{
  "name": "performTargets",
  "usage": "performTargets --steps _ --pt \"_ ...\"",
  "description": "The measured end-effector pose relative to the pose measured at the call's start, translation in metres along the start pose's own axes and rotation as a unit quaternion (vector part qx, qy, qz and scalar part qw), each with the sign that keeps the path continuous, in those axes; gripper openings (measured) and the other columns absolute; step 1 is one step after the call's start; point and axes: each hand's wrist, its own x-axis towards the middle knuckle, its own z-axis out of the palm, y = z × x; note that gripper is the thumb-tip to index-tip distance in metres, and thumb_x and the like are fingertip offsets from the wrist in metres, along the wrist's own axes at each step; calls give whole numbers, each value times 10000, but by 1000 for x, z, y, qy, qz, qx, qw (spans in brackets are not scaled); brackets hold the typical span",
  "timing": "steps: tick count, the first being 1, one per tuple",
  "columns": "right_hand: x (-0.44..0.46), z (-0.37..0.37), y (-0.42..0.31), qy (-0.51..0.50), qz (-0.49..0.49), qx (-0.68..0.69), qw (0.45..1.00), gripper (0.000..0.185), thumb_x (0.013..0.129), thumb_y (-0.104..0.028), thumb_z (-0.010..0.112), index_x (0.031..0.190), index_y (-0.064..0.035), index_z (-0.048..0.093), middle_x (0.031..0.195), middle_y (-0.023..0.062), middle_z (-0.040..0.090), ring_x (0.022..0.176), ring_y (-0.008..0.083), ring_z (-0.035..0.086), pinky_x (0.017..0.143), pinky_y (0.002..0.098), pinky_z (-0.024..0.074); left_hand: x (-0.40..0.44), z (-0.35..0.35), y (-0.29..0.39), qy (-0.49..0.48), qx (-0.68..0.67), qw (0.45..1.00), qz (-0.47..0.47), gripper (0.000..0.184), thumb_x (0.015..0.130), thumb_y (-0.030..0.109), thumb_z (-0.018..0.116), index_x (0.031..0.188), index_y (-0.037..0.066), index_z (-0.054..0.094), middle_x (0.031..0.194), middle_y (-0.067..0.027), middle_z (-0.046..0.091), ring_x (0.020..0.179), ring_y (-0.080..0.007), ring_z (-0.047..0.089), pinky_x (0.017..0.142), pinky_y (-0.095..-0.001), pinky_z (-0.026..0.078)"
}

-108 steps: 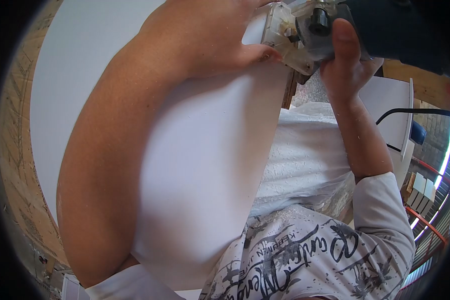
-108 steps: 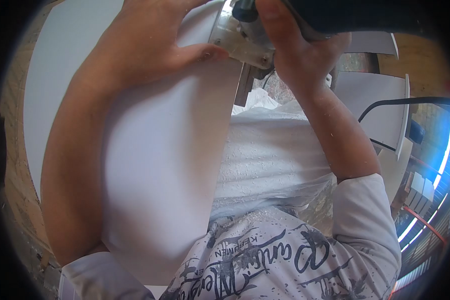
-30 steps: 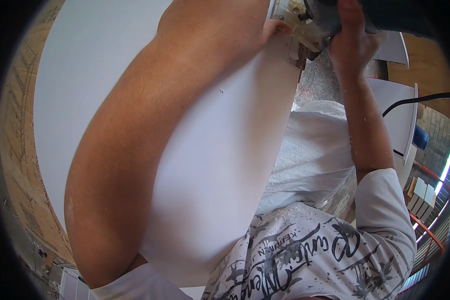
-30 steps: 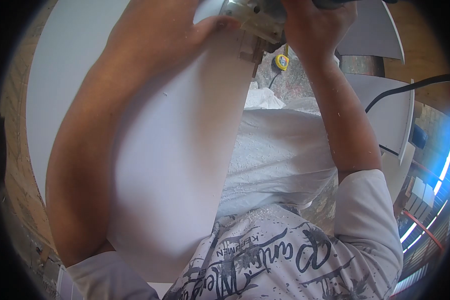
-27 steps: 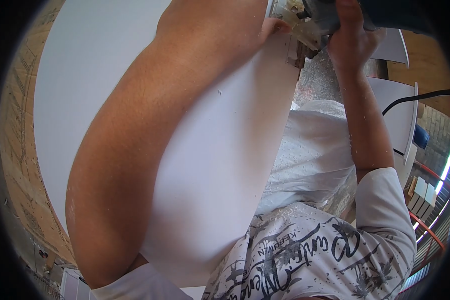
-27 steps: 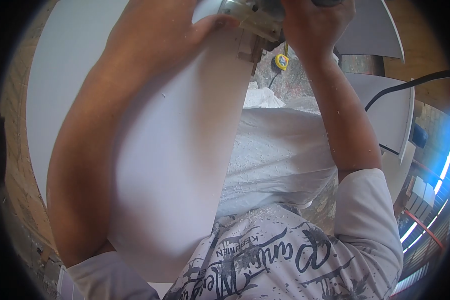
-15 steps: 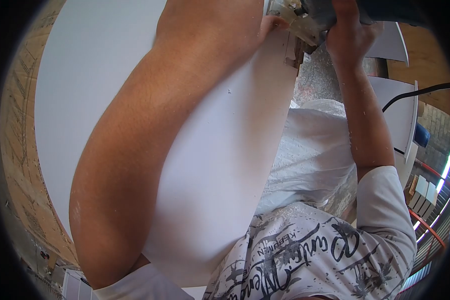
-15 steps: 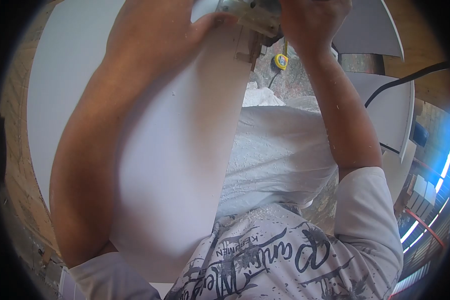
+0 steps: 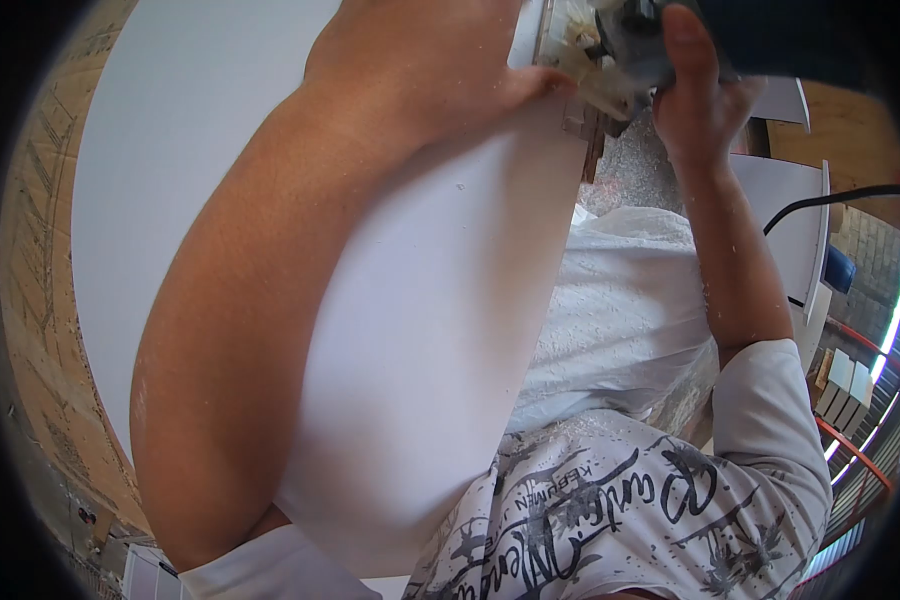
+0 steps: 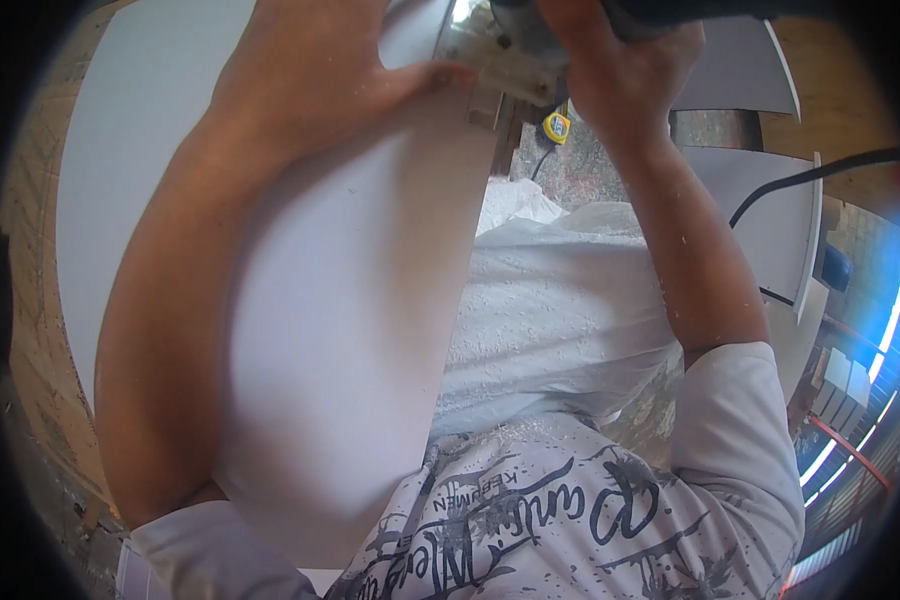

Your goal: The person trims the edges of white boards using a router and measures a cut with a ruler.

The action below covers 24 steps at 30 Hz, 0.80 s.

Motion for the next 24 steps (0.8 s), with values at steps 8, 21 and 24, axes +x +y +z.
performTargets --steps 8,21,24 --pt "-20 -6 -3 -33 -43 59 997 612 870 -425 852 1265 -59 560 1141 29 631 935 104 611 805 255 517 -3 -7 -12 -42 54 996 52 893 794 537 824 1426 -28 540 1370 -227 574 1359 -351 477 1180 -467 316" --pt "-45 -12 -30 -4 135 97 986 795 840 -350 840 1452 -25 449 1273 113 628 1171 221 659 1018 392 574 -5 -22 -6 -111 85 987 84 1047 733 693 797 1474 8 515 1428 -284 485 1418 -435 392 1234 -561 222" --pt "-46 -14 -30 4 134 94 987 790 842 -351 838 1448 -24 449 1269 111 631 1168 219 660 1017 388 574 -2 -14 -15 -102 92 985 101 1029 735 683 794 1469 14 520 1429 -288 482 1418 -443 389 1235 -571 218"
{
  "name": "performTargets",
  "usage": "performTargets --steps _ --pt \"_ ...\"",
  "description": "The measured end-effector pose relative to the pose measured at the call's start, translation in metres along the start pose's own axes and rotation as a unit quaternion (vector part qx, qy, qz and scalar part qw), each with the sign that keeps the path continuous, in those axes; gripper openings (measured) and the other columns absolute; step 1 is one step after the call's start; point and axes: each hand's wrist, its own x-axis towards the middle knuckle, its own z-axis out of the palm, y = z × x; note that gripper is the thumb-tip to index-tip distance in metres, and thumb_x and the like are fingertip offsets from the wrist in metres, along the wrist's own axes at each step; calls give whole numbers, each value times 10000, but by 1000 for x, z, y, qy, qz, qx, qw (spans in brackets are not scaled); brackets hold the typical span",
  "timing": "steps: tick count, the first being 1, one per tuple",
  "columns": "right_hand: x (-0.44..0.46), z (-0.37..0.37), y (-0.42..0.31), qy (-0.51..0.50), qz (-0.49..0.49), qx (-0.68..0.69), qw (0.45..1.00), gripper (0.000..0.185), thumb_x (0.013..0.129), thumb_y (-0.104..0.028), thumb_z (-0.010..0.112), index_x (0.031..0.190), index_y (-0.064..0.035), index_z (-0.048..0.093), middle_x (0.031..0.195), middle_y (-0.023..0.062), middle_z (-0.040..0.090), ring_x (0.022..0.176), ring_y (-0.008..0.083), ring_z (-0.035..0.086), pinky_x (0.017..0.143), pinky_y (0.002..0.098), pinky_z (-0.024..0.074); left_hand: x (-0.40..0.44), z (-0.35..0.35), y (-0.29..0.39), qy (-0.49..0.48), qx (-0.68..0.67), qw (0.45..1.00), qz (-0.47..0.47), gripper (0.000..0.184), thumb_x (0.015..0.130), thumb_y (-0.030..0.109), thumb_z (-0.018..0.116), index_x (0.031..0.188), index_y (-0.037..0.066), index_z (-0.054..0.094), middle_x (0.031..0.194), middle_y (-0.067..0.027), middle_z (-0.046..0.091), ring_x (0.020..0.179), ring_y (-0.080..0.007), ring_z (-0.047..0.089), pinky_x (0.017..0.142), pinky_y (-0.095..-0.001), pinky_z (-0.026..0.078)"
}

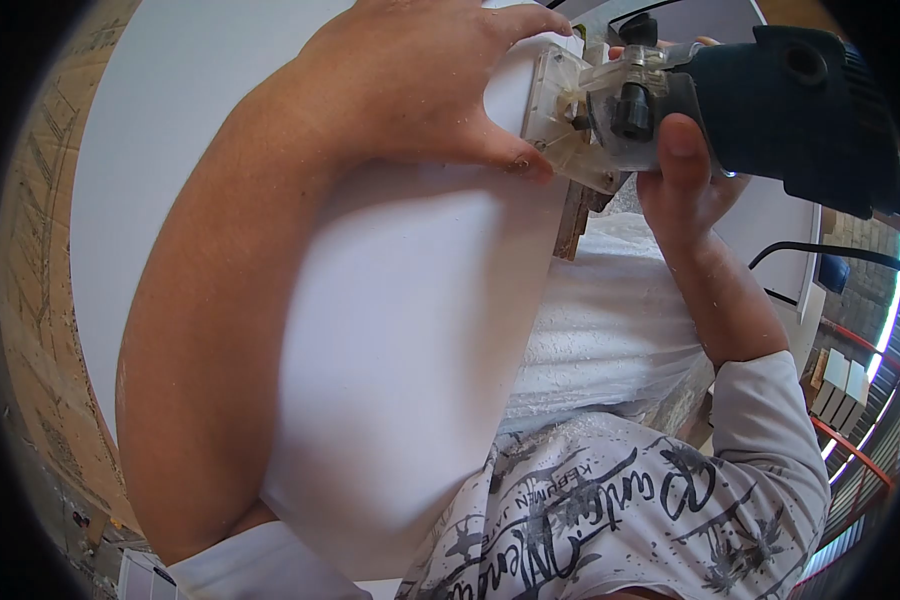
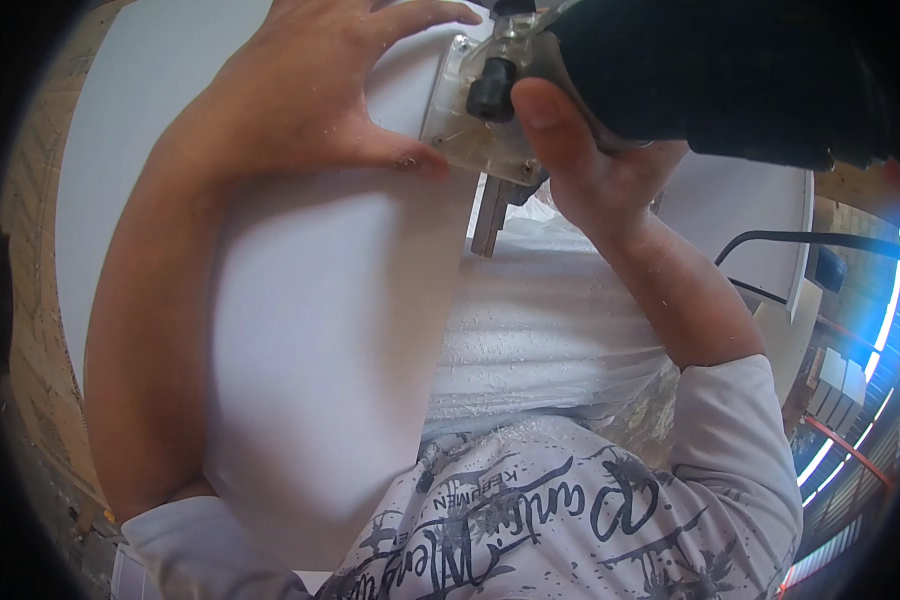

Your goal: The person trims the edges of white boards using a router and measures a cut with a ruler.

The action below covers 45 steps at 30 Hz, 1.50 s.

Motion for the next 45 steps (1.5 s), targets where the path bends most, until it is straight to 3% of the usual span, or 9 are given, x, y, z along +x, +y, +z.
performTargets --steps 5,13,16,20,26,34,40,45 --pt "2 2 3 13 -33 -16 999 739 839 -353 842 1400 -21 495 1240 92 645 1123 205 675 1002 370 574 1 -4 2 -2 -14 1000 -2 979 741 618 797 1468 28 513 1417 -281 489 1404 -436 402 1228 -568 225" --pt "4 -4 6 34 -148 -163 975 585 872 -364 813 1270 3 591 1183 69 679 1055 174 686 978 338 548 5 -5 0 7 -47 998 31 928 706 537 836 1449 70 536 1350 -250 529 1346 -414 449 1169 -533 283" --pt "4 -9 9 24 -159 -189 969 563 878 -364 805 1250 8 603 1175 69 682 1039 170 685 976 334 536 6 -7 0 13 -62 997 42 864 701 515 843 1413 100 583 1334 -248 543 1343 -412 453 1158 -522 285" --pt "4 4 2 39 -130 -125 983 564 881 -358 800 1257 13 603 1157 68 688 1037 168 681 964 330 538 1 -9 0 29 -60 996 61 781 701 505 845 1348 121 637 1323 -245 551 1336 -408 461 1154 -520 284" --pt "3 5 2 43 -132 -132 981 549 888 -344 790 1262 15 610 1162 66 686 1047 170 678 961 330 538 5 -12 0 -11 -113 993 35 727 700 496 845 1290 118 651 1308 -227 558 1328 -402 464 1145 -518 287" --pt "5 1 10 35 -200 -192 960 517 906 -334 795 1254 5 617 1172 76 698 1042 172 686 979 330 526 2 -6 -3 14 -67 996 51 852 711 493 853 1382 59 556 1282 -206 556 1288 -393 481 1139 -523 294" --pt "5 0 7 33 -178 -208 961 511 908 -323 808 1262 -18 601 1159 73 698 1055 184 695 986 345 536 -1 -30 10 -31 -104 994 29 919 739 506 845 1435 17 496 1304 -210 545 1306 -383 475 1149 -538 286" --pt "2 4 10 45 -145 -141 978 532 905 -332 811 1274 -27 579 1145 70 693 1047 177 695 966 328 551 -2 -33 13 -39 -105 994 20 943 746 515 839 1450 5 475 1312 -211 547 1312 -374 475 1153 -538 283"
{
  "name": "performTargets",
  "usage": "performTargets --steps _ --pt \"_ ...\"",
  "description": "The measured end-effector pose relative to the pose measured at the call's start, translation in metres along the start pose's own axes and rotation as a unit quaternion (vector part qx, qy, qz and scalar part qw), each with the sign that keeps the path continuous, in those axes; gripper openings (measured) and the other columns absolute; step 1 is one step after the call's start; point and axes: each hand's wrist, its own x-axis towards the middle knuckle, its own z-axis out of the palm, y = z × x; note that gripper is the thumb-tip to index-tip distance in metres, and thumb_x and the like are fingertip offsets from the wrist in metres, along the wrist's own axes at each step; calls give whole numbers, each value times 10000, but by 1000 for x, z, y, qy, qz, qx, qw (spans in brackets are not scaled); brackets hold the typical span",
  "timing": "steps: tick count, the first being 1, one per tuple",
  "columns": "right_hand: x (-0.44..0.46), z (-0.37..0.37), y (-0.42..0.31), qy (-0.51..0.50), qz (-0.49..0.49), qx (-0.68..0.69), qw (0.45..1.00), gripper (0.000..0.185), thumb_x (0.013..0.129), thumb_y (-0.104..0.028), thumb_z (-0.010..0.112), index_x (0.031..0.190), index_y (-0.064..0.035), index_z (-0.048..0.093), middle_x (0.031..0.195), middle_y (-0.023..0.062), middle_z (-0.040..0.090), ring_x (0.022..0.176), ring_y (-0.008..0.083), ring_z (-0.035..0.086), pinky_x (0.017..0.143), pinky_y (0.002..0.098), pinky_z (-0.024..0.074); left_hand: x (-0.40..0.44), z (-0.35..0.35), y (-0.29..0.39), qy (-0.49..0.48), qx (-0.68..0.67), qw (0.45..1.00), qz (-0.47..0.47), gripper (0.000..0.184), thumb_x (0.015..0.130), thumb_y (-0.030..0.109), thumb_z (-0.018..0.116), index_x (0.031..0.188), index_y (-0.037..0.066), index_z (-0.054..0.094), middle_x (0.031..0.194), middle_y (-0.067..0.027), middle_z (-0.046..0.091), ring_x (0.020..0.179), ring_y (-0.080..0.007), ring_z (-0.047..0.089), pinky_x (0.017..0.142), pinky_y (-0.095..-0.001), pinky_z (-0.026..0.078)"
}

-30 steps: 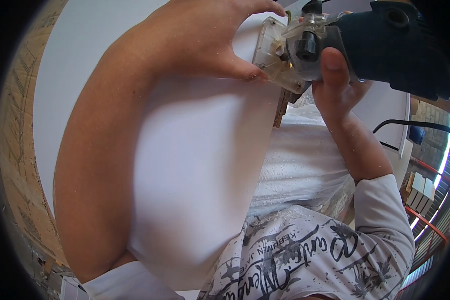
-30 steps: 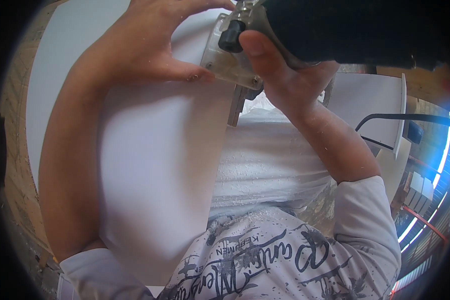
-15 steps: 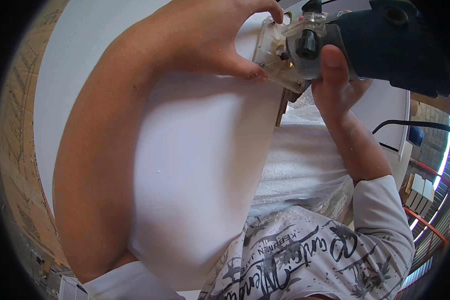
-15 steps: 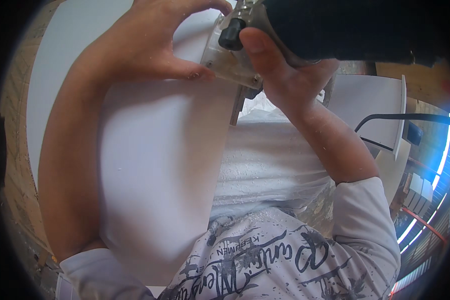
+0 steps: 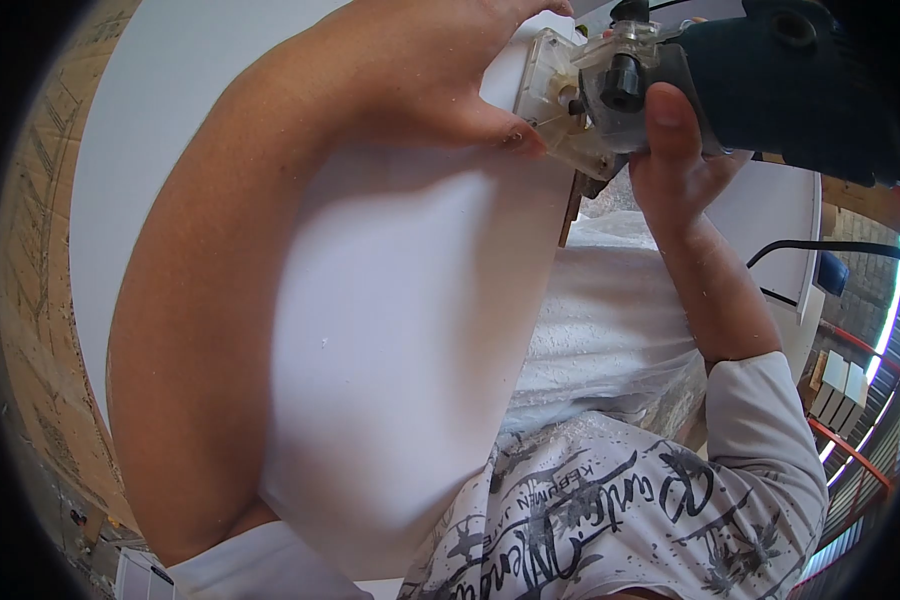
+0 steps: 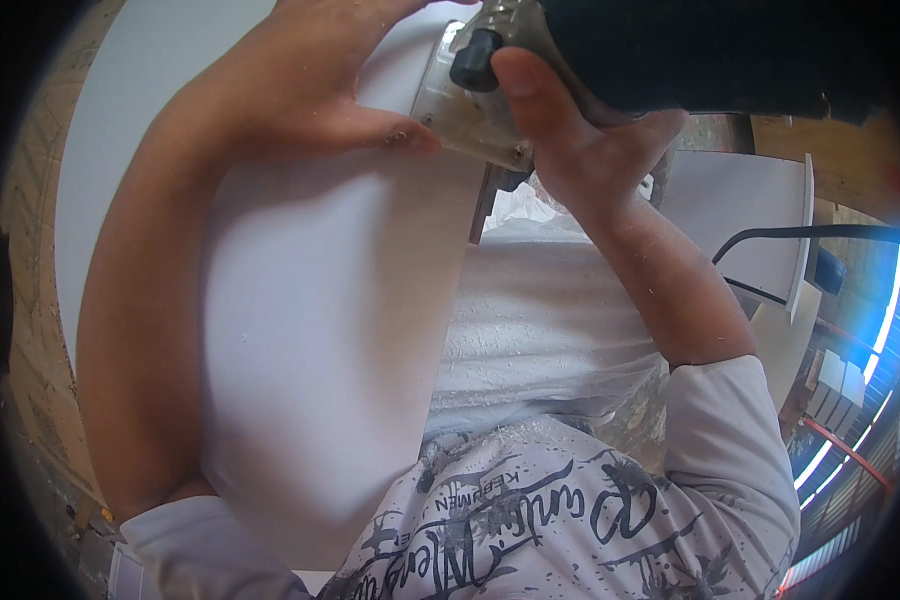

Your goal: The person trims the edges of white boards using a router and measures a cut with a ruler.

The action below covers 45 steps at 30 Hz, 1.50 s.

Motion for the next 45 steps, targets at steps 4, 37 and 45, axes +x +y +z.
performTargets --steps 4,37,45 --pt "8 3 2 -1 -49 -27 998 507 893 -319 822 1250 -43 590 1131 57 692 1018 163 698 928 302 563 1 0 -1 -3 8 1000 1 948 750 525 833 1454 3 471 1312 -210 553 1313 -370 478 1153 -539 288" --pt "19 16 13 7 -33 47 998 548 901 -456 808 1189 -34 608 1089 35 642 936 129 622 813 291 519 4 29 -18 54 62 997 -6 871 866 458 764 1486 -51 428 1396 -236 554 1373 -362 478 1187 -554 301" --pt "21 17 14 7 -25 46 999 548 903 -486 799 1168 -45 611 1075 31 646 919 122 623 810 288 518 4 38 -22 77 74 994 -19 837 879 427 772 1486 -39 435 1414 -237 558 1380 -370 482 1189 -560 305"
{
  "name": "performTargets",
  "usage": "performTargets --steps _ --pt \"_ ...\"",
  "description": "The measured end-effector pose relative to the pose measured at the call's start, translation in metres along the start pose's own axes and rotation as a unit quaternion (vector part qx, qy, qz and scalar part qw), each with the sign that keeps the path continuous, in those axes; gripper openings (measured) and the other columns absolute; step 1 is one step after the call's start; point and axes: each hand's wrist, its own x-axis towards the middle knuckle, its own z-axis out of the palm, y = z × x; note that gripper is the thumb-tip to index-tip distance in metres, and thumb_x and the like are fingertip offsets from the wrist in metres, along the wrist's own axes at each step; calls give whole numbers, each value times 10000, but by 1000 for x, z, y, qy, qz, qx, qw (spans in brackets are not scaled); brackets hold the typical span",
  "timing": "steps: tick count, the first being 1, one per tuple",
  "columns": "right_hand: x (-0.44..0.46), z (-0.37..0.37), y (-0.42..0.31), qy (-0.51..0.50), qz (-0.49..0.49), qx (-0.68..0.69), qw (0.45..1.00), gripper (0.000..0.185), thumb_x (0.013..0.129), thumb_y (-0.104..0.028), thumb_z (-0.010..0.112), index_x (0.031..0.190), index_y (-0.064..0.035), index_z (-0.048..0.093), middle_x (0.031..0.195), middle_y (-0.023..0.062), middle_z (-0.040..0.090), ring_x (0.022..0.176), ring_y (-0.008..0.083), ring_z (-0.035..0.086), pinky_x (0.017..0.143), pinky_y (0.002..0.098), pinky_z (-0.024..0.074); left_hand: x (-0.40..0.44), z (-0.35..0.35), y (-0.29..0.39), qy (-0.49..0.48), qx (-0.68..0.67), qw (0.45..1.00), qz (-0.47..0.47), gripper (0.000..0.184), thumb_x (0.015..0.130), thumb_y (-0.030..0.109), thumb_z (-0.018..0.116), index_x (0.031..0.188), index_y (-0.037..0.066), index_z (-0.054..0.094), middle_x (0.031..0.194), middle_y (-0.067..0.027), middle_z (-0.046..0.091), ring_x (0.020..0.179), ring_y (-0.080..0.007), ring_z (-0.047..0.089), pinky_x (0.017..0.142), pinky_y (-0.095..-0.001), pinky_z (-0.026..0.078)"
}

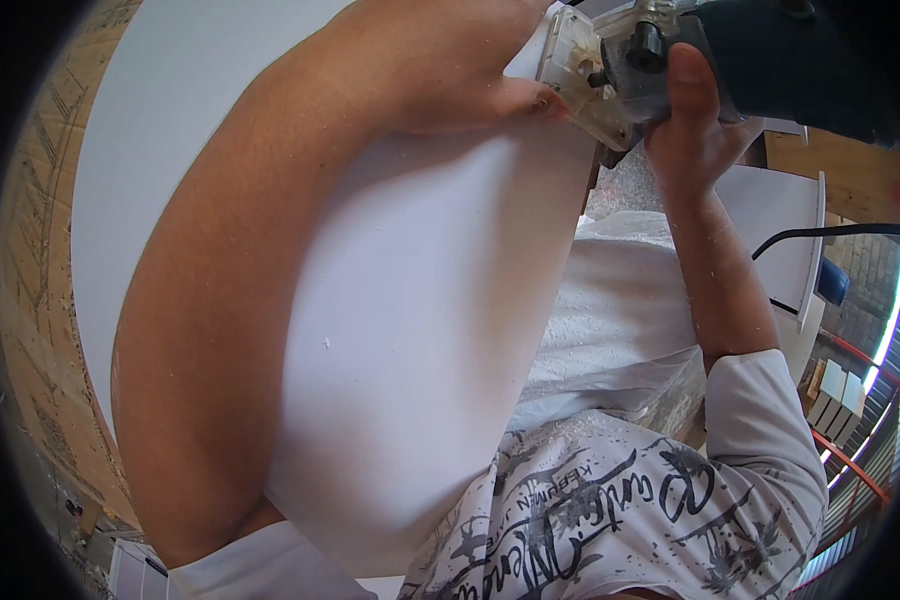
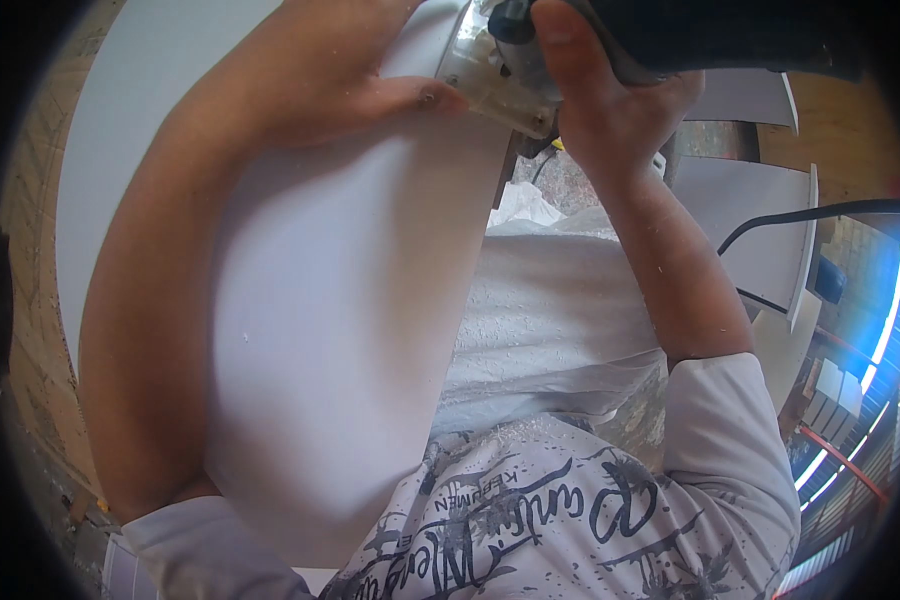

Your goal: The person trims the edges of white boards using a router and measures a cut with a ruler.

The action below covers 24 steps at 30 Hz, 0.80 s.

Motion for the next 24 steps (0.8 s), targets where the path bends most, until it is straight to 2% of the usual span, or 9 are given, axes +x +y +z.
performTargets --steps 4,7,10,16,24 --pt "8 4 -12 -25 31 19 999 540 901 -494 798 1153 -53 613 1058 24 649 897 115 623 793 281 514 0 2 0 14 -3 1000 -10 828 879 424 777 1484 -30 442 1409 -238 566 1383 -371 484 1190 -559 306" --pt "7 -4 -2 -25 22 -32 999 527 904 -488 796 1147 -55 619 1035 16 650 886 115 622 781 277 510 0 1 3 25 -25 999 -16 819 877 415 781 1481 -26 447 1407 -239 568 1381 -377 488 1192 -561 302" --pt "11 15 -6 32 -12 -7 999 512 909 -482 791 1139 -55 625 1024 13 651 885 116 621 779 274 507 0 -15 16 9 -52 997 -48 794 881 390 782 1474 -24 454 1402 -240 573 1375 -382 497 1199 -559 295" --pt "15 7 -4 -15 19 6 1000 495 924 -472 779 1139 -53 629 1020 15 654 884 113 624 775 264 506 2 -23 25 5 -46 996 -77 728 898 326 774 1459 -25 470 1396 -242 582 1377 -376 503 1218 -535 285" --pt "22 11 -5 -27 36 31 999 463 921 -468 785 1088 -63 634 961 9 659 821 107 623 725 264 511 -2 -26 28 15 -66 994 -84 690 902 310 771 1433 -27 489 1368 -241 607 1361 -353 525 1209 -507 302"
